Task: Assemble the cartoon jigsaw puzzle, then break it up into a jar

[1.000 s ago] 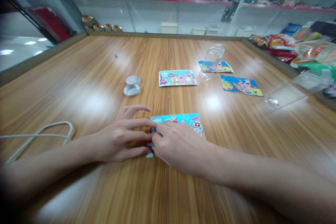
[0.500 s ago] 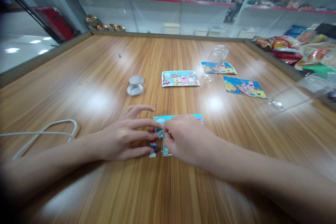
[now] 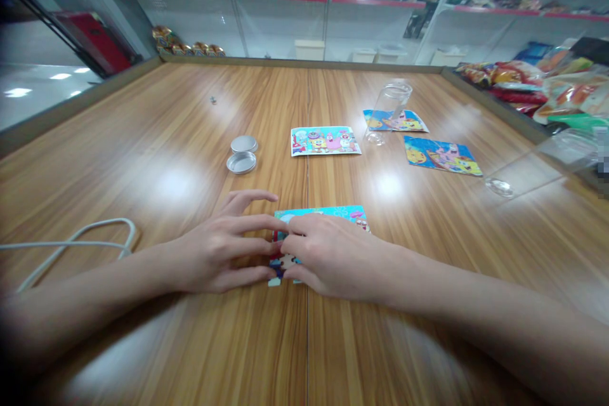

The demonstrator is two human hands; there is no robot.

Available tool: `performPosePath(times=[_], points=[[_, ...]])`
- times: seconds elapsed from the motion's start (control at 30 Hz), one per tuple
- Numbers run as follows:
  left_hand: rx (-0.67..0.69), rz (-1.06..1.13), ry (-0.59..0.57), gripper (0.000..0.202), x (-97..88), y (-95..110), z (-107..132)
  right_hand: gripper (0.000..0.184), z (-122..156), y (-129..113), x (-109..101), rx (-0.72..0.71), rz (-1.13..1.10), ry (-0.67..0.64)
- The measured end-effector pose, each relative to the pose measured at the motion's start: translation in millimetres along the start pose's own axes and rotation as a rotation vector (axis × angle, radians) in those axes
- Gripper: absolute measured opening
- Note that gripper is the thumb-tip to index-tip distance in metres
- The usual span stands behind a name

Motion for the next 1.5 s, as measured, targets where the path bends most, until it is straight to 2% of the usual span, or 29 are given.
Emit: performPosePath(times=[0.23,0.43,0.53,0.67,0.83,0.9,1.03,1.2,1.3,1.4,1.5], points=[[-0.003,0.018,-0.008,0.016,0.4,-0.8,0.9,0.020,-1.9,-13.1,10.2,-0.113,0.254,0.008],[0.000,0.027,-0.012,0.018,0.3,-0.8,0.7,0.017,0.9,-15.2,6.1,-0.020,0.176,-0.071],[0.006,0.029,-0.004,0.019,0.0,-0.9,0.6,0.017,1.0,-13.9,4.9,-0.030,0.126,-0.084],[0.013,0.029,0.014,0.021,-0.4,-1.1,1.0,0.022,-3.2,-6.3,-1.3,-0.079,-0.025,-0.012],[0.011,0.031,0.005,0.020,-0.4,-0.8,0.8,0.019,-7.6,11.6,-13.6,-0.054,-0.116,0.178],[0.001,0.032,-0.002,0.018,-0.3,-1.0,0.4,0.019,-7.5,15.9,-13.8,-0.063,-0.112,0.144],[0.007,0.028,0.008,0.020,-1.1,-0.4,0.1,0.016,-4.7,18.3,-11.2,-0.022,-0.015,-0.013],[0.055,0.035,0.048,0.030,-3.9,9.1,0.2,0.011,0.5,14.6,-19.8,0.165,0.070,0.026],[0.083,0.029,-0.019,0.038,-0.5,18.9,-0.9,0.010,2.0,11.9,-18.6,0.196,0.007,-0.013],[0.076,0.031,-0.115,0.045,4.8,24.2,-2.4,0.016,2.2,13.1,-14.5,0.215,-0.034,-0.036],[0.061,0.038,-0.147,0.044,6.4,24.3,-3.3,0.016,2.0,14.7,-11.7,0.190,-0.066,-0.031]])
Point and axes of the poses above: each hand's wrist, its own z-axis away from the middle knuckle, its own x-axis out of the palm, y = z × x, the point moved 4 cm from there along -z, towards the middle knuckle, and after that the axes turned 1 degree about y, right-handed, at the moved point
